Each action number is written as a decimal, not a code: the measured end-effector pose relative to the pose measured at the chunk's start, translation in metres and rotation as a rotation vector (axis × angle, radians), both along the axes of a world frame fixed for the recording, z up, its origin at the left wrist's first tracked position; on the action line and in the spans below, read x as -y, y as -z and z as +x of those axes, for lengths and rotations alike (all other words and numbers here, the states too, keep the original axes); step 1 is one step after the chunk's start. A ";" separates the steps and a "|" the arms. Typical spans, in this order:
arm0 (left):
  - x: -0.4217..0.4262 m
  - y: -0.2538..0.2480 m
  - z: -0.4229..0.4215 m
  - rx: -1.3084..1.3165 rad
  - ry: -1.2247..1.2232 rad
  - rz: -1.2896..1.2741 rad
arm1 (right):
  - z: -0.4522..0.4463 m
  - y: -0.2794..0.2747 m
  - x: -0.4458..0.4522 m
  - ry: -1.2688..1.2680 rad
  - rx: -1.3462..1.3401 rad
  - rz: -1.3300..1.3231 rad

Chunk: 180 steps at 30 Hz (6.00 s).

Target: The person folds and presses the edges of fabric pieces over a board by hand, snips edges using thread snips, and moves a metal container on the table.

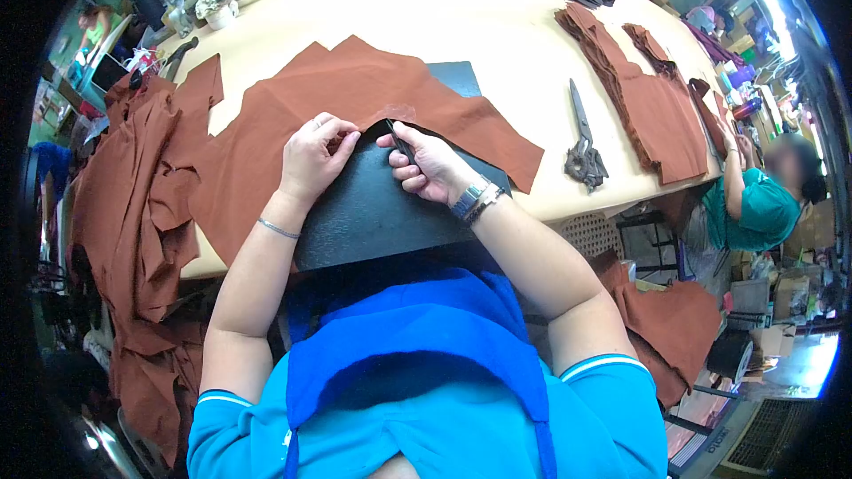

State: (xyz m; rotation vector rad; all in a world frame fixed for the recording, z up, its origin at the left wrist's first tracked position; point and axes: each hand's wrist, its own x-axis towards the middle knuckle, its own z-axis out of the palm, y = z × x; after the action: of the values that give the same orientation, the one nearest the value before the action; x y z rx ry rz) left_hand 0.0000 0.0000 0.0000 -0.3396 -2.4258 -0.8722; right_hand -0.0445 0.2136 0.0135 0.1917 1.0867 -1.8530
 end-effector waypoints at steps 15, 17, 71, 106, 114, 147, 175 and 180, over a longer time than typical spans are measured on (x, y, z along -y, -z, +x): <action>0.002 0.000 -0.001 -0.001 -0.002 -0.013 | -0.004 0.003 0.011 -0.007 0.032 -0.015; 0.000 -0.001 0.000 0.011 -0.017 -0.017 | -0.002 0.003 0.009 0.010 0.006 -0.016; -0.039 -0.011 -0.027 0.223 0.362 -0.404 | -0.058 -0.103 -0.140 -0.110 -1.842 1.230; -0.014 -0.001 -0.036 0.093 0.454 -0.365 | -0.018 0.002 -0.070 -0.273 -1.938 0.655; -0.006 0.005 -0.033 -0.130 0.475 -0.479 | -0.003 0.009 -0.072 -0.319 -2.202 0.828; 0.025 0.011 -0.041 -0.146 0.253 -0.560 | 0.025 -0.011 -0.006 -0.461 -1.856 1.175; 0.021 -0.039 0.077 0.348 0.101 -0.567 | -0.060 -0.049 -0.082 0.322 -1.916 1.221; -0.033 -0.010 0.108 0.494 0.194 -0.614 | -0.057 -0.014 -0.069 0.097 -1.910 0.968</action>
State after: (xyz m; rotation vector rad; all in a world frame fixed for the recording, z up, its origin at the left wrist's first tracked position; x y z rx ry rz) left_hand 0.1083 0.0325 0.0096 -0.6523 -3.1396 -0.2704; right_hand -0.1012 0.2823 0.0277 -1.2480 3.1379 -0.9499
